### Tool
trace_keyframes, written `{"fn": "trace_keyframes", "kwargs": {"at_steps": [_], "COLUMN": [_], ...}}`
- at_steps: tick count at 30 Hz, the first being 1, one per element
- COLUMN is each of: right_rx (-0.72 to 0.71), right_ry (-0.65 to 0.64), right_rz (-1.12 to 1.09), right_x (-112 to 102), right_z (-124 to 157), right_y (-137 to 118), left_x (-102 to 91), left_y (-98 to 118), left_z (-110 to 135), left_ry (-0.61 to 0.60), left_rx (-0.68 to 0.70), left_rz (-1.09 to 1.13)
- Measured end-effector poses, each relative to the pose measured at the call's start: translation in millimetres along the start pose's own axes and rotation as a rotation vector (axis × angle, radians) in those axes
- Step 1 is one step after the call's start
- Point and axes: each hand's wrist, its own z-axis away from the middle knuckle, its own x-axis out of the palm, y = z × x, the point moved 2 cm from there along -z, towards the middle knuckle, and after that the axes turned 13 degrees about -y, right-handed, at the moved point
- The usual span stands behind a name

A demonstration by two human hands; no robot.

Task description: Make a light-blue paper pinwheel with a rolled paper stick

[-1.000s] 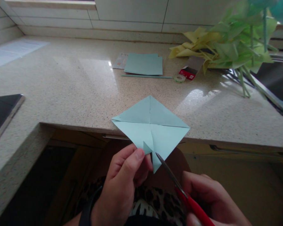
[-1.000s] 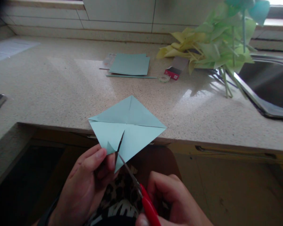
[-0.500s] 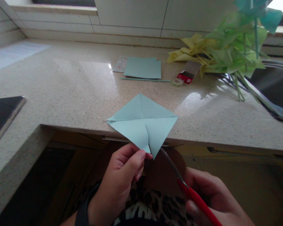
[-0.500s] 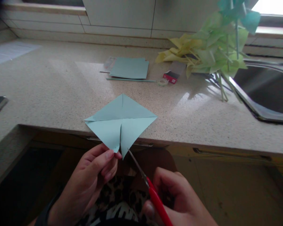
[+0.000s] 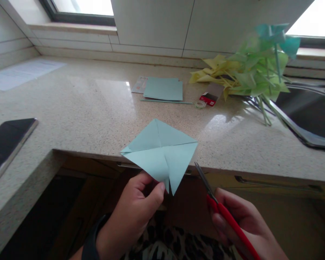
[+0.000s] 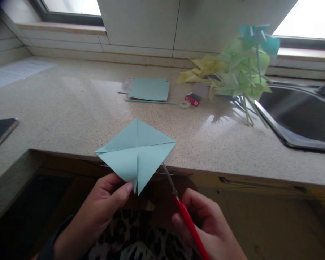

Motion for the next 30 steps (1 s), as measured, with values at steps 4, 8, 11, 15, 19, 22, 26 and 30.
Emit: {"fn": "trace_keyframes", "kwargs": {"at_steps": [4,8,11,15,19,22,26,30], "right_rx": [-0.068,-0.059,-0.039,-0.069,-0.111,-0.093,-0.013,-0.004], "right_ry": [0.001,0.109,0.269,0.299,0.096,-0.01,-0.111,-0.143], "right_rz": [0.048,-0.029,-0.115,-0.109,-0.1,0.042,-0.039,-0.101], "right_x": [2.2,9.4,14.9,18.8,22.5,28.6,40.4,47.2], "right_z": [-0.8,3.8,7.9,7.6,2.8,-5.6,-22.1,-30.4], "right_y": [-4.4,-11.7,-20.1,-29.3,-32.4,-32.2,-25.8,-18.8], "left_x": [-1.6,-3.9,-6.6,-8.9,-10.0,-10.4,-9.7,-6.3], "left_y": [9.9,6.4,8.1,19.9,24.4,23.1,20.4,15.5], "left_z": [4.3,9.0,10.0,8.3,7.1,7.7,8.8,9.2], "left_ry": [-0.019,-0.07,-0.072,-0.024,-0.004,0.01,0.047,0.074], "left_rx": [0.064,0.031,0.058,0.138,0.165,0.175,0.16,0.094], "left_rz": [-0.207,-0.173,-0.287,-0.581,-0.616,-0.558,-0.402,-0.206]}}
